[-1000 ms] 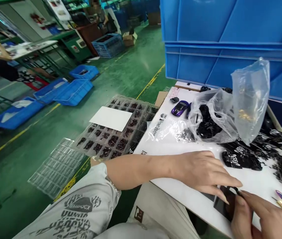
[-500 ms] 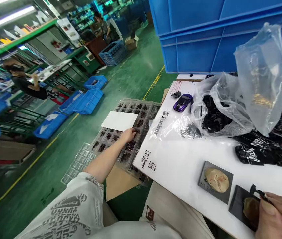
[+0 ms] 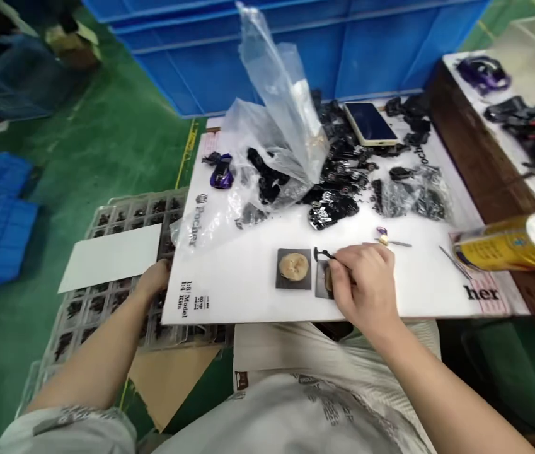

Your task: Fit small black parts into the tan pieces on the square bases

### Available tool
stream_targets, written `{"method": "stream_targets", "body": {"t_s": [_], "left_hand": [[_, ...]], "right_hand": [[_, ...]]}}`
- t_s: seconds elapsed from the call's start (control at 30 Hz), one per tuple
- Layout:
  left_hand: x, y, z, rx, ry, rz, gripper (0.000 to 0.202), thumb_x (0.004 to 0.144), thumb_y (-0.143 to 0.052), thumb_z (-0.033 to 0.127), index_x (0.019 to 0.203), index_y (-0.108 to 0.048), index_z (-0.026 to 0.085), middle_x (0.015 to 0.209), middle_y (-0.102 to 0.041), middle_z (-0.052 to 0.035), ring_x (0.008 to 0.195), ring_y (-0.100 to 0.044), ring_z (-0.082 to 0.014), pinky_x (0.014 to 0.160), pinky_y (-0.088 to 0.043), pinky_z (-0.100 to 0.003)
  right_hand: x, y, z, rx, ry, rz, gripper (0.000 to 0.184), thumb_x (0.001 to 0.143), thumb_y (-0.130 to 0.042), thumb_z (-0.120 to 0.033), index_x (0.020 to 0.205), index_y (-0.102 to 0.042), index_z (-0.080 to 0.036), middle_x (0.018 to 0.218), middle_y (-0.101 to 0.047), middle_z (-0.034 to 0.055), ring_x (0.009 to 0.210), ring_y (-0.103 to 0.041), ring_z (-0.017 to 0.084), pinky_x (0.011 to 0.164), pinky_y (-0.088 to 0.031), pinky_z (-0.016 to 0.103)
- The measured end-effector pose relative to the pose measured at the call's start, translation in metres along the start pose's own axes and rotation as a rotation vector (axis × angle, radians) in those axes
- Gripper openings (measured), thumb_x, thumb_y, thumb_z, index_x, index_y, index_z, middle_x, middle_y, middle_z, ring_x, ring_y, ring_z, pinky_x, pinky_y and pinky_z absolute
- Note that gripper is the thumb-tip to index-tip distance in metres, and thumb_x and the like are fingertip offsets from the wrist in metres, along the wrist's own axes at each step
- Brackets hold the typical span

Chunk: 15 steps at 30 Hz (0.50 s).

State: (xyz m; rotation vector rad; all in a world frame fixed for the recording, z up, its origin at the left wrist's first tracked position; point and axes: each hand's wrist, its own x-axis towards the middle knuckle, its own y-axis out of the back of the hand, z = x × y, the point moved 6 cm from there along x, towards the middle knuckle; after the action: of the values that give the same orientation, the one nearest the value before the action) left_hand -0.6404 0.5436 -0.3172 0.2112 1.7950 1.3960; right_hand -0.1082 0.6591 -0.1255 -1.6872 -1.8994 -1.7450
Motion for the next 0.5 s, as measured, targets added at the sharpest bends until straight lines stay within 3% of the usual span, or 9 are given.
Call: {"method": "stream_targets", "body": {"t_s": [0.23,0.5], "left_hand": [[0.017,0.016,-0.003,-0.001,-0.017,0.033,0.035,0.099,-0.071,0.038,0.125,-0.066,0.016,0.124,-0.068,-0.0092,0.111,-0.069,-0.0251,0.095,-0.061,-0.045],[-0.004,0.037,-0.034,-0.141,-0.008,0.100,0.029,0.103,-0.066,0.035,0.124,-0.065,0.014,0.113,-0.071,-0.0070,0.094,-0.072,-0.0189,0.082,-0.064,-0.036]], "right_hand": [[0.002,0.006,-0.005,-0.003,0.010,0.046,0.013,0.099,-0.059,-0.012,0.104,-0.056,-0.024,0.085,-0.069,-0.0002,0.078,-0.064,0.019,0.089,-0.043,0.040],[0.003,0.005,0.000,0.026,-0.008,0.052,0.009,0.103,-0.053,-0.016,0.099,-0.054,-0.024,0.082,-0.065,-0.0012,0.078,-0.062,0.018,0.088,-0.041,0.038]]}}
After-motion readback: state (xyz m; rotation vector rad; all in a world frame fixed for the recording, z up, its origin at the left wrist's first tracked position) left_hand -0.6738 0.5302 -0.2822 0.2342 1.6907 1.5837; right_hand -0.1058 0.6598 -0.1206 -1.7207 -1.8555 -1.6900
